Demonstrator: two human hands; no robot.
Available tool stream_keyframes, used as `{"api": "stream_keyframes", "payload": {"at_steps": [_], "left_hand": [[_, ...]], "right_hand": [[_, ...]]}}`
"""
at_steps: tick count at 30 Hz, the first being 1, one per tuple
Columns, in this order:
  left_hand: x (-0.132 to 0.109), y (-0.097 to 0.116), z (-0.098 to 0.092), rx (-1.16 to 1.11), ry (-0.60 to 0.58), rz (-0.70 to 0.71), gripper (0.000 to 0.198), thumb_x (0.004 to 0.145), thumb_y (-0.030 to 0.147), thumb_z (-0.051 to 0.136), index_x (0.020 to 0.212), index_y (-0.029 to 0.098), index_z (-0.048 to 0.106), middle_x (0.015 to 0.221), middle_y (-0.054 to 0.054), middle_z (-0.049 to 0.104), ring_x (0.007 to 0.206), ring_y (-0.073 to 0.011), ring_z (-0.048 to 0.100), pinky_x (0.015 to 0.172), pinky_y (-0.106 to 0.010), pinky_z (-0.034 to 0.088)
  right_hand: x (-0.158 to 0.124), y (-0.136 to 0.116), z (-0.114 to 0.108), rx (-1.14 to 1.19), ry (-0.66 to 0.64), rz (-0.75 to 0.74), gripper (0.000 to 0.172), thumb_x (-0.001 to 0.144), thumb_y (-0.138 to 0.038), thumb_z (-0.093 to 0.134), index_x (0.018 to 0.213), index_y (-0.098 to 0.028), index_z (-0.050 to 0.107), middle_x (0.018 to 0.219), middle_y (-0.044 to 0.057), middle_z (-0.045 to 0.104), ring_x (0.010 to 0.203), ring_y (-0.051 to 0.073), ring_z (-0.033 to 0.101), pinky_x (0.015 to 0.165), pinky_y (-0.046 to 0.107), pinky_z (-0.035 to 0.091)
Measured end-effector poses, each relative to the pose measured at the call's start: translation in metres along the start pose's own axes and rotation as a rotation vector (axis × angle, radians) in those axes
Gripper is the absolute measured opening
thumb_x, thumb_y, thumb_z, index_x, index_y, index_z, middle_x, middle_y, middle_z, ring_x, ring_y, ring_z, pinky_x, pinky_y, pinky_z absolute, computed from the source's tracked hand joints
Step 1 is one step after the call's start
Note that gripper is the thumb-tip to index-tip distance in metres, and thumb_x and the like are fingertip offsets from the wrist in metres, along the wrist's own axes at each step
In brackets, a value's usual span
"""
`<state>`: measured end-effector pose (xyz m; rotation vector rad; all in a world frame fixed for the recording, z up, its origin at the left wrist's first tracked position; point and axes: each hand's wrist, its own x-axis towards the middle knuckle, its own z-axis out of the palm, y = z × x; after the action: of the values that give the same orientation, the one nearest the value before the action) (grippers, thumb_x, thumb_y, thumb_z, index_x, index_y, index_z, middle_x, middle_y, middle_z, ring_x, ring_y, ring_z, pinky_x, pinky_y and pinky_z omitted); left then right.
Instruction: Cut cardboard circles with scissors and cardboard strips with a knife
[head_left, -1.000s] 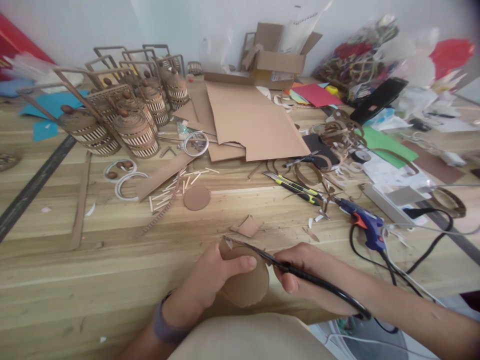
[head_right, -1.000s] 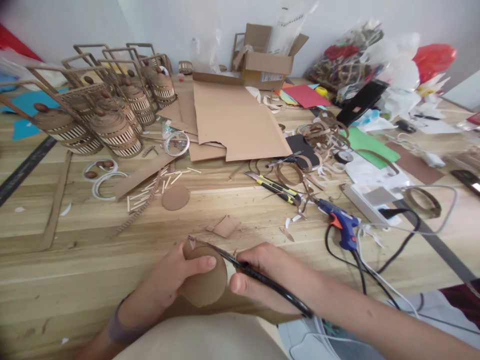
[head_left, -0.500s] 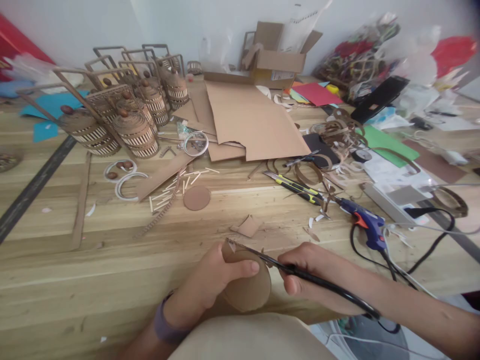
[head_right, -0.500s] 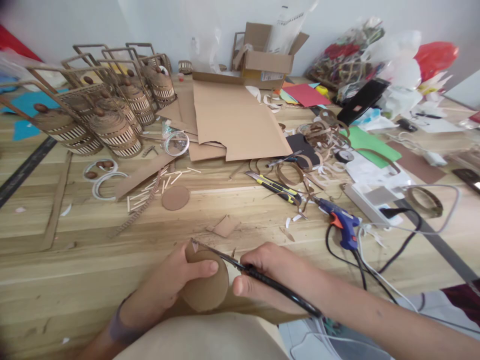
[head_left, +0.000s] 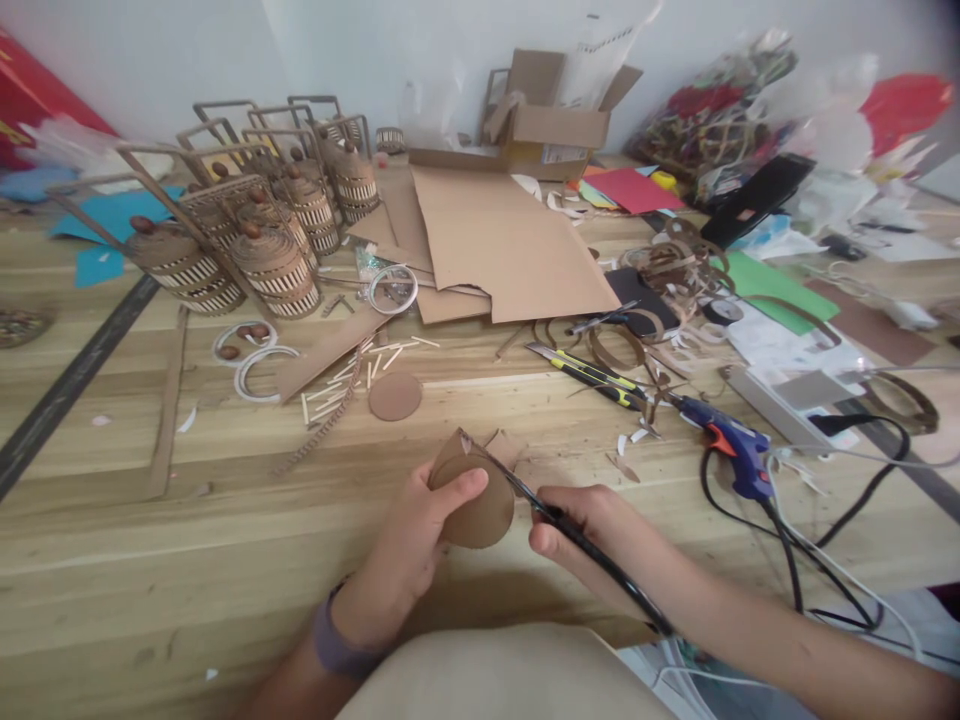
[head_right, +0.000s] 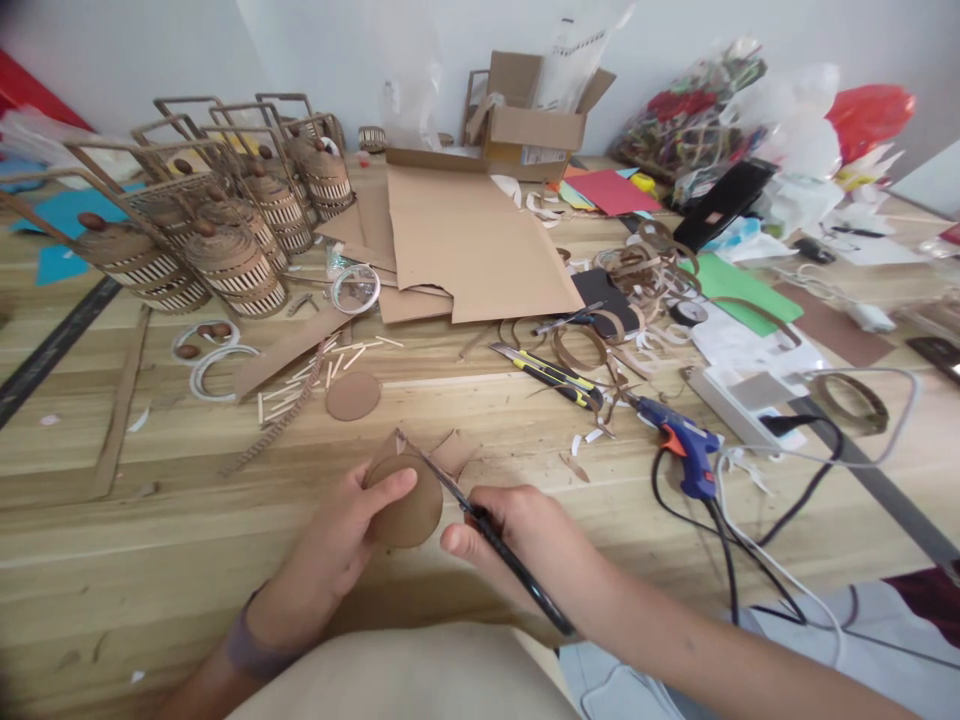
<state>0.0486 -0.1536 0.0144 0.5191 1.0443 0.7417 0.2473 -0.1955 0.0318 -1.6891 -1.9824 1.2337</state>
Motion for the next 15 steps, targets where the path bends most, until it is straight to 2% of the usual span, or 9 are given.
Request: {"api": "stream_keyframes", "payload": {"at_steps": [4,8,15], "left_hand": [[0.0,-0.001,0.0,0.026,0.049,0.001,0.047,0.058,0.038,0.093,0.094,0.014,0.074,0.09,-0.01,0.081,0.085,-0.0277,0.074,0.077,-0.034,0.055],[0.0,-0.003,-0.001,0.064,0.038,0.001,0.044,0.059,0.037,0.091,0.094,0.016,0.074,0.094,-0.009,0.081,0.087,-0.028,0.074,0.078,-0.035,0.055],[0.0,-0.004,-0.003,0.072,0.026,-0.004,0.045,0.06,0.037,0.09,0.097,0.017,0.074,0.097,-0.008,0.082,0.09,-0.0279,0.074,0.081,-0.036,0.056]], "right_hand": [[0.001,-0.003,0.0,0.044,-0.057,-0.001,0.068,0.089,-0.086,0.034,0.065,-0.022,0.038,0.063,-0.005,0.03,0.057,0.012,0.026,0.049,0.025,0.022],[0.001,-0.01,-0.01,0.069,-0.142,0.036,0.074,0.081,-0.094,0.032,0.065,-0.022,0.04,0.061,-0.004,0.032,0.055,0.012,0.028,0.048,0.025,0.022],[0.003,-0.013,-0.013,0.118,-0.169,0.024,0.073,0.081,-0.093,0.033,0.066,-0.022,0.039,0.062,-0.005,0.029,0.055,0.012,0.026,0.047,0.025,0.02]]}}
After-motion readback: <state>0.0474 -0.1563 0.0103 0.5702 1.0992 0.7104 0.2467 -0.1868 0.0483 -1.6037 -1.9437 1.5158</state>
